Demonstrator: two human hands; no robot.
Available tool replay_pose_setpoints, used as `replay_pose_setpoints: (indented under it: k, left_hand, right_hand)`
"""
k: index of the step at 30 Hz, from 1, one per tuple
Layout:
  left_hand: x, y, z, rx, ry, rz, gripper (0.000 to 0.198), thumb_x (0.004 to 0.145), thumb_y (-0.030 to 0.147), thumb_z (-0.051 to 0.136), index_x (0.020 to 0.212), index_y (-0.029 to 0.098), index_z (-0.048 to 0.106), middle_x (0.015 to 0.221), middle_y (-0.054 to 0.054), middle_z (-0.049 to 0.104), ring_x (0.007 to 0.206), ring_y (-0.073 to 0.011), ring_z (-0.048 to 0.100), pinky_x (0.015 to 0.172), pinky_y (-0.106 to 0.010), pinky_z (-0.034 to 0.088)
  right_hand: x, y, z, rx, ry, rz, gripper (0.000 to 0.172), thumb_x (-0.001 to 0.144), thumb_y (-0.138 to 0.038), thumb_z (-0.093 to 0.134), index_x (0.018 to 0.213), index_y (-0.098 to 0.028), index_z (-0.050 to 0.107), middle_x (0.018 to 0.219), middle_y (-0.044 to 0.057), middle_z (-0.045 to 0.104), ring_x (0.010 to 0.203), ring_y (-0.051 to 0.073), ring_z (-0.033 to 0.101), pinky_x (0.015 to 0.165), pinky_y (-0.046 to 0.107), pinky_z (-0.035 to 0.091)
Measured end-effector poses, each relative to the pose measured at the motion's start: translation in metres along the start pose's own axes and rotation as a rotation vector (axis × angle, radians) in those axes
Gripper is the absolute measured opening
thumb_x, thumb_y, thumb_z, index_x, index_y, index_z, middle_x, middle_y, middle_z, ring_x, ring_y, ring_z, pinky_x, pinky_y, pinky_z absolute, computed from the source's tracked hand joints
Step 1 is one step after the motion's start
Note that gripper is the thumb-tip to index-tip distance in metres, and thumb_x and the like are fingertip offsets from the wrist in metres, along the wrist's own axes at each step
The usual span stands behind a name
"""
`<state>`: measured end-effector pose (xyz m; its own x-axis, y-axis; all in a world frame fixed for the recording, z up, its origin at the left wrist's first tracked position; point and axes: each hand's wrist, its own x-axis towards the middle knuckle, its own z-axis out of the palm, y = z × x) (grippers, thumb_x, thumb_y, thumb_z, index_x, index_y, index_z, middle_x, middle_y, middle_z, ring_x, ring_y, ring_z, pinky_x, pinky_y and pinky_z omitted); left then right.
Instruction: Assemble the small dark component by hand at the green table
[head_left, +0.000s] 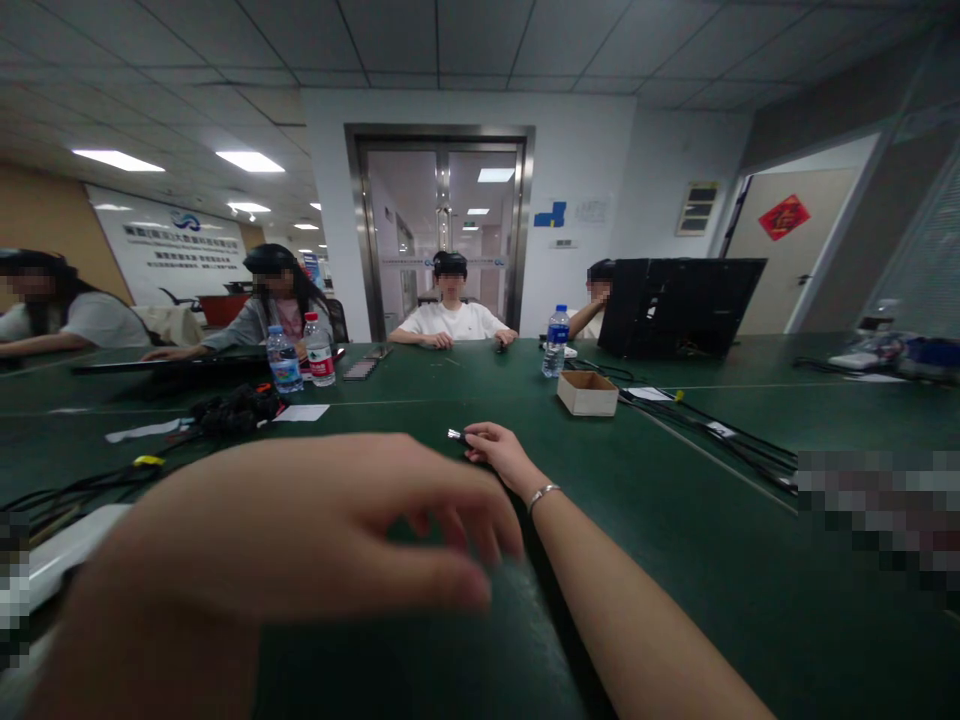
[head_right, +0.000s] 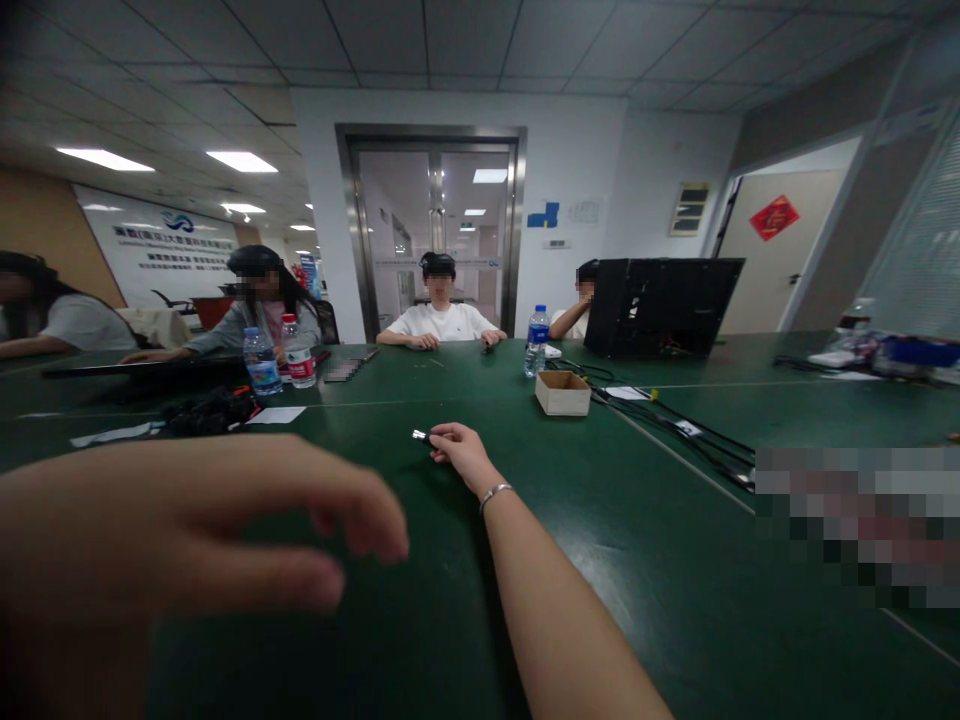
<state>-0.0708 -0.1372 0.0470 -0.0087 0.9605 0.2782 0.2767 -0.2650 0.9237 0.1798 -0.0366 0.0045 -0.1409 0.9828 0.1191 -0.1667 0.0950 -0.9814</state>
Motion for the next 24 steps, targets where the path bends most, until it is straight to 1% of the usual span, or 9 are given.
replay_pose_setpoints:
  k: [3,4,6,9,12,14,18,21,24]
  left_hand:
    - [0.058,0.032,0.024,0.077,-0.274,0.035,0.028,0.055,0.03,0.077,0.08,0.025,0.068,0.072,0.0,0.066,0.073,-0.0191,0.062,0.065,-0.023,0.046]
    - [0.071,0.034,0.036,0.115,-0.289,0.053,0.032,0.051,0.028,0.079,0.081,0.024,0.068,0.073,-0.001,0.066,0.072,-0.0191,0.062,0.064,-0.023,0.045]
    - [0.085,0.024,0.06,0.122,-0.221,0.099,0.036,0.053,0.027,0.079,0.088,0.022,0.069,0.084,-0.004,0.067,0.077,-0.0194,0.062,0.068,-0.024,0.046]
    - [0.082,-0.014,0.083,-0.06,-0.138,-0.012,0.039,0.068,0.031,0.069,0.105,0.021,0.064,0.103,-0.009,0.064,0.088,-0.0189,0.062,0.073,-0.027,0.049]
    - [0.075,-0.041,0.087,-0.203,-0.106,-0.105,0.035,0.075,0.036,0.063,0.104,0.018,0.063,0.102,-0.01,0.064,0.095,-0.0197,0.061,0.076,-0.03,0.05]
    - [0.072,-0.045,0.085,-0.202,-0.129,-0.088,0.032,0.074,0.037,0.065,0.099,0.017,0.065,0.099,-0.009,0.065,0.094,-0.0202,0.061,0.08,-0.032,0.049]
    - [0.07,-0.037,0.082,-0.132,-0.179,-0.013,0.026,0.066,0.029,0.072,0.088,0.016,0.067,0.094,-0.008,0.068,0.09,-0.019,0.062,0.088,-0.034,0.046]
    - [0.07,-0.037,0.083,-0.092,-0.177,-0.024,0.025,0.07,0.031,0.069,0.09,0.016,0.066,0.089,-0.007,0.067,0.085,-0.0177,0.062,0.081,-0.031,0.047]
    - [0.071,-0.043,0.086,-0.021,-0.159,-0.051,0.028,0.079,0.043,0.057,0.084,0.016,0.064,0.077,-0.005,0.064,0.074,-0.0165,0.06,0.069,-0.029,0.047]
  right_hand:
    - [-0.001,0.001,0.0,0.006,-0.04,-0.038,0.029,0.062,-0.024,0.078,0.086,-0.014,0.065,0.067,-0.001,0.064,0.057,0.008,0.06,0.053,0.019,0.048]
    - [-0.001,0.001,0.0,0.003,-0.054,-0.045,0.031,0.061,-0.025,0.078,0.087,-0.013,0.065,0.068,-0.001,0.064,0.057,0.008,0.06,0.053,0.019,0.048]
    - [-0.001,0.001,0.0,-0.011,-0.06,-0.039,0.033,0.059,-0.025,0.079,0.088,-0.013,0.066,0.069,-0.001,0.064,0.057,0.008,0.06,0.053,0.019,0.048]
    - [0.0,0.001,0.0,-0.034,-0.054,-0.027,0.031,0.06,-0.024,0.078,0.087,-0.014,0.066,0.07,-0.001,0.065,0.057,0.008,0.059,0.054,0.02,0.047]
    - [0.0,0.0,0.001,-0.058,-0.076,-0.026,0.03,0.062,-0.022,0.077,0.088,-0.014,0.066,0.067,-0.002,0.063,0.058,0.008,0.059,0.055,0.02,0.047]
    - [0.0,0.0,0.002,-0.081,-0.09,-0.021,0.029,0.063,-0.02,0.076,0.089,-0.013,0.065,0.067,-0.002,0.063,0.058,0.008,0.059,0.055,0.02,0.047]
    - [-0.001,-0.001,0.004,-0.116,-0.083,-0.021,0.025,0.066,-0.018,0.073,0.089,-0.013,0.065,0.071,-0.001,0.064,0.059,0.007,0.059,0.056,0.02,0.047]
    - [-0.002,-0.002,0.005,-0.125,-0.075,-0.02,0.024,0.067,-0.016,0.072,0.089,-0.013,0.064,0.071,-0.001,0.064,0.06,0.008,0.059,0.057,0.02,0.048]
    - [-0.002,-0.002,0.005,-0.108,-0.087,-0.011,0.025,0.066,-0.017,0.073,0.089,-0.013,0.064,0.072,0.0,0.065,0.06,0.008,0.06,0.057,0.021,0.049]
